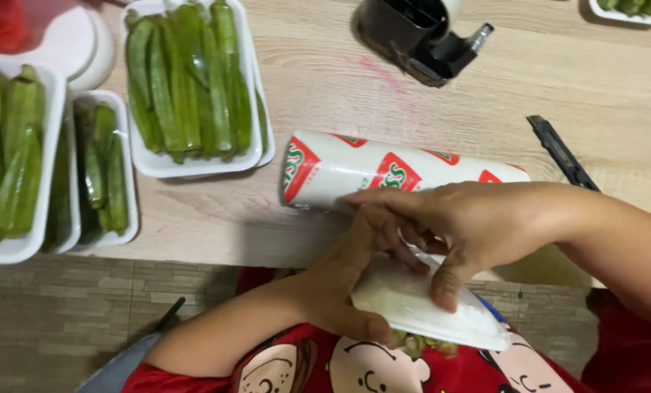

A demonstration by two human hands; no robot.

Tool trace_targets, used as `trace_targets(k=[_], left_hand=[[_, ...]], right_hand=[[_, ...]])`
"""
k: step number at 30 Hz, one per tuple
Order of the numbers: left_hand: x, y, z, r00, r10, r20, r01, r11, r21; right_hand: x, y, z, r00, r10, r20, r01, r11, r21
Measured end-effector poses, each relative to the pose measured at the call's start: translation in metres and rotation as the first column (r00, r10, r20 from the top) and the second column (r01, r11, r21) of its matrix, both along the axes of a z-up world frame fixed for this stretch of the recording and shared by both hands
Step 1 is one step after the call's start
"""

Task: Packaging okra into foam trays and wrapping them with plastic film

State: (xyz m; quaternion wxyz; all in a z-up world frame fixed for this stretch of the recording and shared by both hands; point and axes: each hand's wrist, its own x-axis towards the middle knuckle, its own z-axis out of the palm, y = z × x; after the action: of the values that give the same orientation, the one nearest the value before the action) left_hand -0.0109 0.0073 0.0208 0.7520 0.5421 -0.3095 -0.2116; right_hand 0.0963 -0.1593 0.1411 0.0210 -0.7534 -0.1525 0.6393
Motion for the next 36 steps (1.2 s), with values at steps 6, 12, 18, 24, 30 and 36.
trace_targets(k=[6,12,18,24,30,36], left_hand=[[-0.001,-0.004,-0.003,0.999,0.05,0.009,-0.048,0.989,-0.142],[0.001,-0.009,-0.003,0.99,0.109,0.09,-0.083,0.962,-0.258],[-0.004,-0.009,-0.005,0.97,0.193,0.145,-0.157,0.961,-0.228],[-0.015,-0.006,-0.002,0.946,0.3,-0.121,-0.322,0.906,-0.273],[-0.01,0.0,-0.041,0.595,0.694,-0.406,-0.751,0.66,0.026],[-0.005,0.011,-0.012,0.71,0.539,-0.453,-0.704,0.572,-0.422]], right_hand=[[-0.002,-0.039,-0.057,0.967,-0.088,-0.239,0.212,0.798,0.564],[-0.006,-0.049,-0.079,0.908,-0.108,-0.406,0.353,0.719,0.599],[-0.009,-0.042,-0.066,0.908,-0.184,-0.376,0.377,0.748,0.546],[-0.02,-0.06,-0.062,0.897,-0.413,-0.161,0.404,0.614,0.678],[-0.056,-0.119,-0.087,0.717,-0.64,-0.276,0.491,0.182,0.852],[-0.096,-0.134,-0.124,0.503,-0.742,-0.443,0.636,-0.029,0.771]])
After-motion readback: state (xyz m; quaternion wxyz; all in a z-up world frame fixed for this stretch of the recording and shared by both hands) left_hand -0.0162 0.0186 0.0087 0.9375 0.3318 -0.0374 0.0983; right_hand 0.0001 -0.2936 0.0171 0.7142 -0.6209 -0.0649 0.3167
